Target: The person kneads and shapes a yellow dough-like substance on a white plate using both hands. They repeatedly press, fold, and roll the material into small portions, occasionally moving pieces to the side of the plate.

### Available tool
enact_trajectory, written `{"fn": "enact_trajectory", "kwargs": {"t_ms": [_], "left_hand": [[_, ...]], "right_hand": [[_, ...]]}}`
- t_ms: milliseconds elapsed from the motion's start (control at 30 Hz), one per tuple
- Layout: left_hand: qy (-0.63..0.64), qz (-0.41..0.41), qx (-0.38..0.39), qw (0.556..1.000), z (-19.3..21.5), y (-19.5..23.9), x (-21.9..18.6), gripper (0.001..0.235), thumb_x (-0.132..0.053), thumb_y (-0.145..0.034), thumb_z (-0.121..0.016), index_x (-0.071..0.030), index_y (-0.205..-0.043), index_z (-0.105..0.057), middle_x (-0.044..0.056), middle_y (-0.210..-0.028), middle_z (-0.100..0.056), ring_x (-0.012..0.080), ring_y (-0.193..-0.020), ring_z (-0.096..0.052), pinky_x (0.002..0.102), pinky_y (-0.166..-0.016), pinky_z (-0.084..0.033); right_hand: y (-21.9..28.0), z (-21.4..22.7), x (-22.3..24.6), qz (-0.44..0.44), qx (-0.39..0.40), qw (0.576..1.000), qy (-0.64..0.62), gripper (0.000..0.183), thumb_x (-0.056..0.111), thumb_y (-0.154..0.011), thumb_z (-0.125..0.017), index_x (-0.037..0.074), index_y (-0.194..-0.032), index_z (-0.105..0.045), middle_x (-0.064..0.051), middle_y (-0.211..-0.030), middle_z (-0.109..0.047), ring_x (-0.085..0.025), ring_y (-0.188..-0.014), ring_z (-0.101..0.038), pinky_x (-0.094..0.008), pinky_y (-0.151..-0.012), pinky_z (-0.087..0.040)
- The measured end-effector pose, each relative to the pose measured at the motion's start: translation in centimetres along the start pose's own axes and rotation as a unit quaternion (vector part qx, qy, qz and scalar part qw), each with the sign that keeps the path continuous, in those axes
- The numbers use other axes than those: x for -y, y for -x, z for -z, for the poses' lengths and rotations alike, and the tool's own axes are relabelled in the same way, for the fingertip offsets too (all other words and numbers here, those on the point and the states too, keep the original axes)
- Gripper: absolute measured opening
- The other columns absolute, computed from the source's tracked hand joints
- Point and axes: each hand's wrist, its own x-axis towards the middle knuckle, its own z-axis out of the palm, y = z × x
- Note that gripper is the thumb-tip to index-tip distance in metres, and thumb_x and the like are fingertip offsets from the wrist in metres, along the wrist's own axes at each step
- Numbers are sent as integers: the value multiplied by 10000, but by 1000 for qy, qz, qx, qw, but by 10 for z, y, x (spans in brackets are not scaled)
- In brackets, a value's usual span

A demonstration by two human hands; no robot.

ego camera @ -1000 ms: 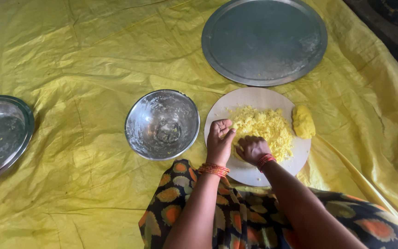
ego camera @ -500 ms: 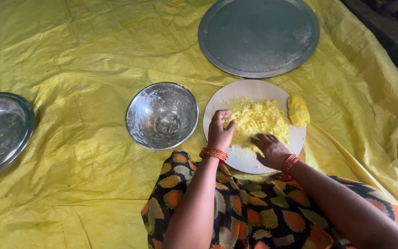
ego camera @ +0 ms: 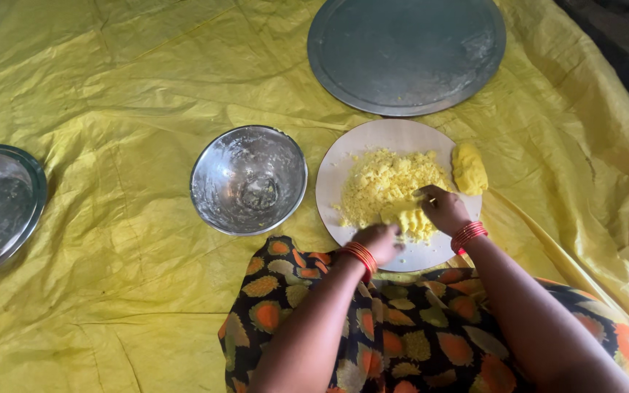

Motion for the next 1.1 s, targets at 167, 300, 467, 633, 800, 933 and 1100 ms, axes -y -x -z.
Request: {"fn": "enact_trajectory", "kwargs": {"t_ms": [167,300,467,633,800,933,1100], "left_hand": [[-115,-14,167,979,-75,-38,-4,421,-348,-1007,-563,-5,-1219,-685,161,-1188,-747,243,-1003,-709,406,-962,-530],[-103,-48,135,984,-110,-70,16,421,-341,-1010,-564,5,-1169,-743,206,-1218,-773,267,-1058,-733,395,-979,-559],[-15,-61,-80,995,-93,-80,31,398,-273,-912,-656,-44,-1238,-655,249,-1362,-550,320,-1088,-658,438,-934,-551],[-213,-7,-71,974,-36,-39,9,386,-348,-1034,-592,-23,-1240,-633,167,-1138,-693,243,-906,-699,408,-833,-569],[-155,-28,-160,974,18,14,-5,356,-358,-1029,-615,-68,-1230,-661,102,-940,-725,172,-629,-625,323,-565,-568],[-126,-40,-247,960,44,52,-2,391,-390,-957,-669,-111,-1232,-677,82,-914,-743,178,-613,-628,328,-559,-545],[-95,-67,-322,939,47,86,2,403,-372,-922,-709,-107,-1224,-686,98,-1030,-758,243,-781,-718,384,-691,-582]], "right_hand": [[-4,-9,-9,-38,-47,998,-26,270,210,-974,-610,144,-1194,-751,-87,-904,-792,-201,-679,-729,-356,-659,-600],[-5,-4,-6,28,-79,996,-3,343,362,-920,-726,113,-1154,-751,-105,-915,-777,-207,-780,-744,-371,-739,-606],[-4,0,2,9,-33,999,-8,382,391,-939,-694,119,-1204,-733,-124,-1110,-750,-237,-914,-750,-388,-844,-600],[9,-9,23,180,-50,974,131,454,443,-927,-672,139,-1263,-674,-99,-1291,-690,-266,-1223,-623,-433,-1075,-482],[17,-29,40,164,98,941,279,772,543,-812,-731,154,-1441,-509,-110,-1509,-481,-318,-1396,-414,-492,-1111,-323],[14,-35,36,170,78,946,266,659,511,-878,-678,166,-1413,-507,-87,-1470,-484,-287,-1365,-431,-476,-1156,-346],[16,-5,27,156,65,974,152,654,491,-874,-707,150,-1405,-537,-94,-1443,-534,-284,-1338,-501,-448,-1148,-409]]}}
